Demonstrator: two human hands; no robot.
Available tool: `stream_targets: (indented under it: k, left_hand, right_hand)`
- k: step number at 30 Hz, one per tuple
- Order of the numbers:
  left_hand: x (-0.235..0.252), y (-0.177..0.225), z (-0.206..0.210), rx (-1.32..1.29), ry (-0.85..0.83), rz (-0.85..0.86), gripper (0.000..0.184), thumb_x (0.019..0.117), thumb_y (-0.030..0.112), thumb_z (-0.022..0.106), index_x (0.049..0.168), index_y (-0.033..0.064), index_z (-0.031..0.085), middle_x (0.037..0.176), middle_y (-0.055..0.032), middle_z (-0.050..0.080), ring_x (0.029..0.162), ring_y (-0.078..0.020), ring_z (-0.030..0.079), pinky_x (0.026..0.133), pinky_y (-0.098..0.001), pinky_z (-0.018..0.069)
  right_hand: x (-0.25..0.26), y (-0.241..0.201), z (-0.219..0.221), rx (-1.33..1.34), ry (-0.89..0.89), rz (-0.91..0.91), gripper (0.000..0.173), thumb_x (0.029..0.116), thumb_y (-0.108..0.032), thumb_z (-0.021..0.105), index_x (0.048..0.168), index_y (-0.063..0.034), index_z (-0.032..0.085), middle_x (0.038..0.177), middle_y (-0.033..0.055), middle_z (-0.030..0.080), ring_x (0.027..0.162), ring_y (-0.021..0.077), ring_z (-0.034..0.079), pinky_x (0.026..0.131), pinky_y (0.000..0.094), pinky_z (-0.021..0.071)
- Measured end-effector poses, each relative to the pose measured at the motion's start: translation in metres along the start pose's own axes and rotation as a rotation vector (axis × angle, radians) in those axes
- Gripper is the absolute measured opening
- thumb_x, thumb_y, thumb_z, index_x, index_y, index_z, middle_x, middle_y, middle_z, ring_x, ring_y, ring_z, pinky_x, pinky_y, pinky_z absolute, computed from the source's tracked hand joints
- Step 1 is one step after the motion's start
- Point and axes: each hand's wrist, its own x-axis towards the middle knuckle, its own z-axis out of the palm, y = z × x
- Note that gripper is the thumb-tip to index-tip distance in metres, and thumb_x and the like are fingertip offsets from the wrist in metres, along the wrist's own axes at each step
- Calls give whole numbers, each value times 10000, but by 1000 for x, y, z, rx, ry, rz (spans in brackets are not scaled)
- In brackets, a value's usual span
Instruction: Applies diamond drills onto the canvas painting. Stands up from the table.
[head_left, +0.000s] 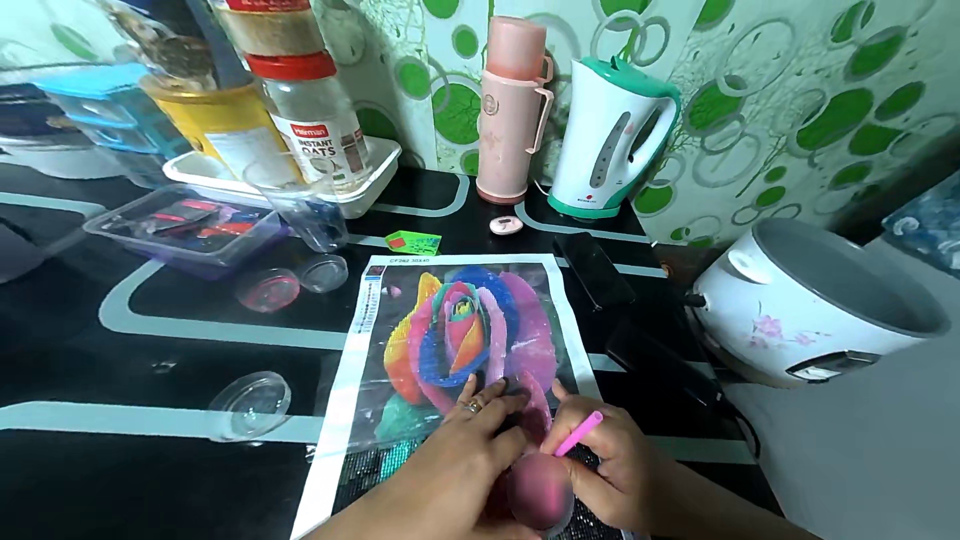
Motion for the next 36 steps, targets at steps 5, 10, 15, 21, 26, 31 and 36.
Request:
stream_targets:
  k: [5,10,15,21,26,31,36]
  left_hand:
    - [0,1,-1,-20,-11,-7,631,781,664,725,1106,123,712,1375,-190,617,1389,-442,486,1138,-729,286]
    - [0,1,-1,-18,-6,0,644,785,658,725,1118,107,708,1378,-200,613,1384,-445,491,1136,-725,292]
    - [1,1,-2,-20,-13,-5,643,785,654,726,1122,106,710,1391,-204,606,1381,-445,495,1138,-731,280]
    - [0,1,-2,-42,-46,-20,616,787,628,749,1184,158,716,1426,-203,580,1409,-444,461,1156,-730,253]
    - [-1,-1,1,-52,-28,-27,640,777,671,725,1162,160,723,1439,-225,569,1409,-480,448,1139,-753,251]
    - [-2,-3,0,-56,-37,-34,642,775,680,725,1160,167,724,1436,-249,563,1411,-498,436,1144,-757,224]
    - [-1,-2,-2,-77,-75,-55,640,792,663,728,1190,162,716,1460,-258,539,1436,-495,403,1161,-746,199]
  right_hand:
    - [0,2,2,-60,2,-6,196,1016,-242,638,947,-59,635,861,26,672,881,53,672,1159,388,421]
    - [-1,2,3,-96,-13,-6,197,1013,-247,637,949,-61,630,849,27,663,867,55,666,1158,382,418]
    - [0,2,2,-104,-20,-18,204,1023,-261,622,944,-73,626,843,22,652,860,56,660,1159,379,413]
    - [4,3,-19,90,168,74,108,1016,-228,648,1022,-120,641,892,-36,689,885,41,690,1047,378,540]
    - [-2,23,-42,96,167,210,75,1013,-146,627,1028,-73,620,941,-11,707,828,21,690,733,195,599]
    - [-3,30,-43,36,104,255,126,1003,-122,618,1011,4,621,891,33,679,730,-7,628,649,148,543]
    - [-4,32,-44,33,87,255,116,1003,-107,617,997,9,615,890,38,663,713,-17,609,638,130,530]
